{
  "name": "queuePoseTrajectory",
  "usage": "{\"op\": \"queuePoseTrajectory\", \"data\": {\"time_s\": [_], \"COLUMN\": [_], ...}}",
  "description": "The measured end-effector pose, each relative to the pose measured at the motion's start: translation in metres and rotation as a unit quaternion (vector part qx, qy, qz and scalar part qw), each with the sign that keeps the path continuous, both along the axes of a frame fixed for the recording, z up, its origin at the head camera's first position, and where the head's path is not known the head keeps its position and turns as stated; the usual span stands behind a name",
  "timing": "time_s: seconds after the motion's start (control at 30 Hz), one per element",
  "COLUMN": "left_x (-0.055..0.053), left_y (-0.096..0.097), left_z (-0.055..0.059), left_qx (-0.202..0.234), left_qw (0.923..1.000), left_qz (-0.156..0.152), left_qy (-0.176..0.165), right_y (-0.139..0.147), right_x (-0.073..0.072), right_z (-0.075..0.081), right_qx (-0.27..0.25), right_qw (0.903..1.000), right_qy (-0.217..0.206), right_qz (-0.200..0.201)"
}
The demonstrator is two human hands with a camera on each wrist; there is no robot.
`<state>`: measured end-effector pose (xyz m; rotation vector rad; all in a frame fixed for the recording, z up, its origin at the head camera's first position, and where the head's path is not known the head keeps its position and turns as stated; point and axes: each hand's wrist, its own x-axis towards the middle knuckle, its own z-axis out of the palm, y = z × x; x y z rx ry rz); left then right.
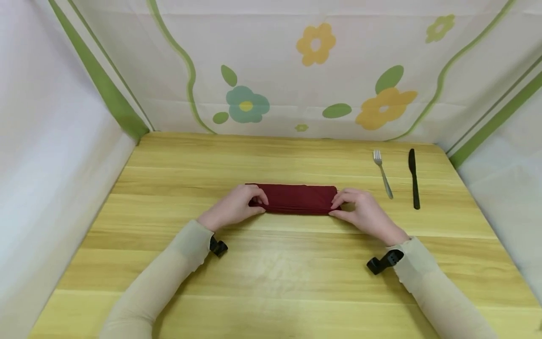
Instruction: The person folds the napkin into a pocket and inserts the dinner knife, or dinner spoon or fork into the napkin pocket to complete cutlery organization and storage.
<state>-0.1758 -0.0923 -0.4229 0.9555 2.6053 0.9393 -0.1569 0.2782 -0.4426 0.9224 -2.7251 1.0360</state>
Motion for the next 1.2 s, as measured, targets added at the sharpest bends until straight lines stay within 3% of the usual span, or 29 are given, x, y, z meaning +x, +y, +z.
{"op": "queuePoseTrajectory", "data": {"time_s": [0.13, 0.5, 0.63, 0.77, 1.0, 1.1, 1.2], "left_x": [-0.001, 0.001, 0.001, 0.000, -0.002, -0.001, 0.000], "left_y": [-0.001, -0.008, -0.017, -0.023, -0.028, -0.029, -0.029], "left_z": [0.000, 0.001, 0.003, 0.003, -0.002, -0.001, 0.003], "left_qx": [0.006, 0.008, 0.005, -0.011, 0.003, 0.003, 0.012], "left_qw": [1.0000, 0.9999, 0.9998, 0.9994, 0.9998, 0.9999, 0.9997], "left_qz": [0.001, 0.004, 0.015, 0.007, 0.012, 0.011, 0.018], "left_qy": [-0.005, -0.009, 0.011, 0.031, 0.015, 0.013, -0.010], "right_y": [0.001, 0.008, 0.016, 0.019, 0.018, 0.018, 0.019], "right_x": [0.001, 0.003, 0.004, 0.004, 0.003, 0.002, 0.001], "right_z": [0.001, 0.001, 0.000, -0.003, -0.004, -0.003, -0.001], "right_qx": [-0.011, 0.017, 0.024, 0.023, 0.002, 0.004, 0.005], "right_qw": [0.9999, 0.9997, 0.9996, 0.9997, 0.9999, 1.0000, 0.9988], "right_qy": [0.005, -0.018, -0.008, 0.008, 0.014, -0.002, -0.048], "right_qz": [0.006, -0.007, -0.015, -0.003, 0.009, 0.008, -0.010]}}
